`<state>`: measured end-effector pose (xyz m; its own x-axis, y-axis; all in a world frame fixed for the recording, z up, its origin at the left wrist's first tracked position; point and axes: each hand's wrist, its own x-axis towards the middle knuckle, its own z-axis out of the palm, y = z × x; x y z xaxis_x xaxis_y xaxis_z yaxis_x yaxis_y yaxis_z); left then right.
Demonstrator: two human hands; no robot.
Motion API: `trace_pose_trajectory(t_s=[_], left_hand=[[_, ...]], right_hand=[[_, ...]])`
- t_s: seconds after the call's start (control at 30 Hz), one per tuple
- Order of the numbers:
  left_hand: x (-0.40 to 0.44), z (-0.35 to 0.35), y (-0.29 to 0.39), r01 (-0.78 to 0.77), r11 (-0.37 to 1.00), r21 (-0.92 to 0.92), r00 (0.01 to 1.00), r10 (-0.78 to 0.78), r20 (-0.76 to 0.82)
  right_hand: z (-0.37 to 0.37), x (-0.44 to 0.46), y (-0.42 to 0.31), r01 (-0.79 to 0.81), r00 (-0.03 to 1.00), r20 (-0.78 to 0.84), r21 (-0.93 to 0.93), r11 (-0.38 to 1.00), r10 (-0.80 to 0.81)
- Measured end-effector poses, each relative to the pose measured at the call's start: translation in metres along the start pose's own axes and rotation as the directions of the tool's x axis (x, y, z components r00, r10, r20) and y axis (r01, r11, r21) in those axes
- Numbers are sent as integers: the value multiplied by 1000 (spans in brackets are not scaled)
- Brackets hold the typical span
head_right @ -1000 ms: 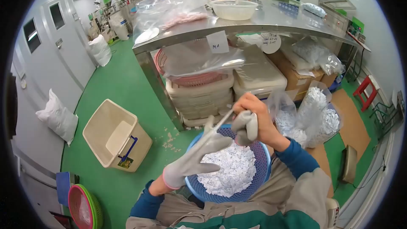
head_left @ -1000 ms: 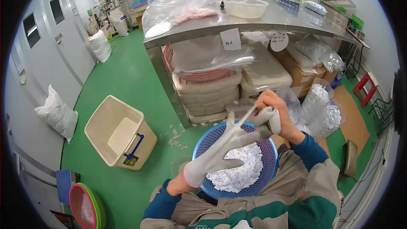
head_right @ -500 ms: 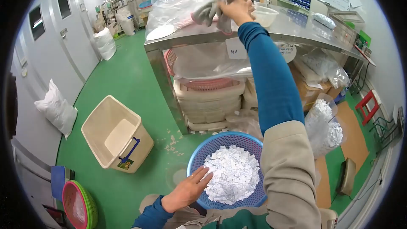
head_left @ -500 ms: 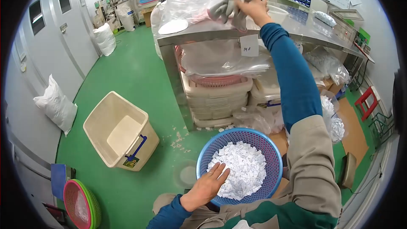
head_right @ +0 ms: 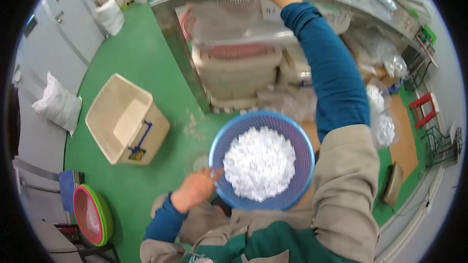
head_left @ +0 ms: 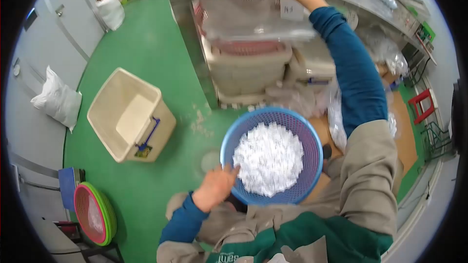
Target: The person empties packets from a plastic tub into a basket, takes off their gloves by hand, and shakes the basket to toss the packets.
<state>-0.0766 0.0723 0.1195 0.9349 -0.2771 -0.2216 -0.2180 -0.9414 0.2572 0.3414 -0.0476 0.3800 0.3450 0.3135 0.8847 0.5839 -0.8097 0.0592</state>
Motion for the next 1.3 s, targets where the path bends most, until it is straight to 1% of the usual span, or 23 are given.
trace_pose_trajectory(t_s=[0.03, 0.1, 0.17, 0.2, 0.23, 0.27, 0.3, 0.33, 0.37, 0.43, 0.47, 0.53, 0.57, 0.67, 0.77, 0.87, 0.9, 0.97, 1.0, 1.1, 1.13, 1.23, 1.3], left_hand=[[-1, 2, -4, -22, 1000, -10, 998, 21, -52], [-4, 3, -12, -33, 996, -80, 994, 25, -105], [-10, -8, -14, -28, 995, -99, 984, 10, -179], [-14, -18, -8, 40, 969, -243, 982, -83, -169], [-16, -25, -5, 106, 921, -374, 972, -174, -155], [-17, -17, -10, 53, 908, -415, 962, -158, -221], [-14, 2, -19, 40, 753, -657, 932, -264, -247], [-8, 29, -30, 1, 539, -842, 897, -373, -238], [-3, 56, -36, -52, 286, -957, 857, -480, -190], [16, 91, -46, 43, 150, -988, 744, -665, -69], [22, 110, -49, 78, 73, -994, 671, -742, -2], [32, 159, -57, 291, 185, -939, 694, -717, 74], [36, 178, -60, 387, 242, -890, 700, -706, 113], [40, 218, -47, 589, 590, -553, 705, -709, -6], [40, 230, -39, 544, 602, -585, 677, -727, -118], [47, 233, -46, 579, 630, -517, 683, -721, -114], [48, 236, -49, 580, 646, -495, 687, -716, -129], [52, 231, -58, 540, 613, -577, 663, -732, -158], [53, 230, -61, 519, 591, -618, 647, -744, -169], [52, 217, -61, 290, 285, -914, 562, -823, -78], [50, 203, -52, 171, 175, -969, 573, -818, -47], [34, 159, -35, -187, -110, -976, 586, -810, -21], [10, 92, 9, -349, -157, -924, 582, -809, -82]], right_hand=[[-12, -12, -1, 25, 999, -36, 80, 996, -23], [-22, -67, 8, 37, 981, 180, 189, 981, -71], [-51, -139, 7, 228, 957, 80, 383, 895, -279], [-54, -190, 9, 289, 915, 82, 554, 781, -396], [-77, -248, 13, 83, 822, 428, 564, 822, -377], [-91, -305, 23, 94, 706, 584, 484, 870, -401], [-100, -361, 37, -159, 632, 701, 534, 831, -330], [-107, -410, 51, -348, 591, 775, 495, 796, -224], [-108, -502, 88, -554, 564, 826, 374, 744, 6], [-118, -577, 106, -616, 329, 833, -168, 770, 445], [-116, -603, 108, -631, 305, 843, -170, 757, 443], [-113, -635, 109, -662, 265, 856, -173, 729, 443], [-115, -636, 109, -648, 286, 846, -175, 741, 450], [-115, -637, 106, -617, 324, 814, -205, 760, 483], [-106, -641, 106, -603, 333, 792, -239, 761, 512], [-102, -642, 109, -624, 349, 769, -236, 745, 536], [-99, -641, 110, -801, 270, 739, -184, 569, 618], [-95, -637, 109, -991, 57, 704, -48, 127, 708], [-98, -629, 107, -1000, -6, 682, -25, 15, 732], [-114, -606, 106, -932, -135, 685, 158, -326, 716], [-127, -591, 100, -944, -119, 657, 156, -290, 744], [-166, -570, 99, -885, 31, 638, 375, -276, 770], [-220, -527, 76, -831, 25, 625, 447, -332, 780]])
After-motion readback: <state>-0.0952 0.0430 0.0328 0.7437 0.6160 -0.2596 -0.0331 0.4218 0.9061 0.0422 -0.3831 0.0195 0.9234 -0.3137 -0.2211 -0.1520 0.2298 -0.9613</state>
